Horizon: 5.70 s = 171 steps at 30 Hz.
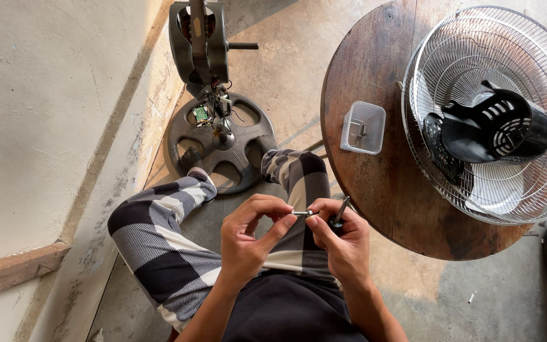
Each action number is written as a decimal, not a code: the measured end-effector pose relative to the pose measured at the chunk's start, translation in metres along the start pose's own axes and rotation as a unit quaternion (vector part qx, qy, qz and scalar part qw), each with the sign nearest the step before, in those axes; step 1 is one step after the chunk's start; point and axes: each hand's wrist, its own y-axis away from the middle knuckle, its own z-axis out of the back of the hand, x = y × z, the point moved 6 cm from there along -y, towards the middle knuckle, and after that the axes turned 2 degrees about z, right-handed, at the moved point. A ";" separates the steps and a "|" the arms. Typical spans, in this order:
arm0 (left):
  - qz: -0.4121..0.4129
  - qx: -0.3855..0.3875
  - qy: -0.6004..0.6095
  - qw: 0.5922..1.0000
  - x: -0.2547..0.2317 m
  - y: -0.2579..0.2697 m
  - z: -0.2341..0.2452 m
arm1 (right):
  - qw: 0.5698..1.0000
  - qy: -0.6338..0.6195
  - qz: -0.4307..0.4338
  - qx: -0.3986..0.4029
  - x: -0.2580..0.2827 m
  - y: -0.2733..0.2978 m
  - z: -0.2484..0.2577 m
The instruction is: The person disassembles an electric fan motor by removing screws and separating the housing, stator, and rotor. They place the removed parts on a nearby table and continue to separate internal components.
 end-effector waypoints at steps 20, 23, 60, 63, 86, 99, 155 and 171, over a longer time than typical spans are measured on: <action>-0.047 -0.001 -0.023 0.999 -0.005 -0.002 0.000 | 1.000 -0.026 -0.008 -0.006 -0.006 0.001 0.001; -0.032 -0.017 -0.009 0.999 -0.001 0.001 0.000 | 1.000 -0.027 -0.011 -0.006 -0.005 0.001 0.000; -0.038 -0.013 -0.046 0.998 0.001 0.003 0.001 | 0.999 0.011 0.036 -0.018 -0.004 0.002 0.004; -0.029 -0.013 -0.033 0.999 0.005 0.004 0.001 | 0.999 0.011 0.041 -0.019 -0.004 0.003 0.004; 0.000 0.010 0.002 1.000 0.009 0.001 0.002 | 0.980 0.171 0.104 -0.020 0.004 0.005 -0.003; 0.041 0.029 -0.004 0.999 0.013 -0.004 -0.007 | 0.968 0.210 0.131 -0.029 0.011 0.009 0.000; -0.095 0.127 -0.307 0.938 0.070 -0.126 -0.117 | 0.954 0.225 -0.038 -0.196 -0.005 -0.066 0.111; -0.106 0.103 -0.341 0.928 0.074 -0.145 -0.103 | 0.945 0.243 -0.048 -0.213 -0.002 -0.072 0.119</action>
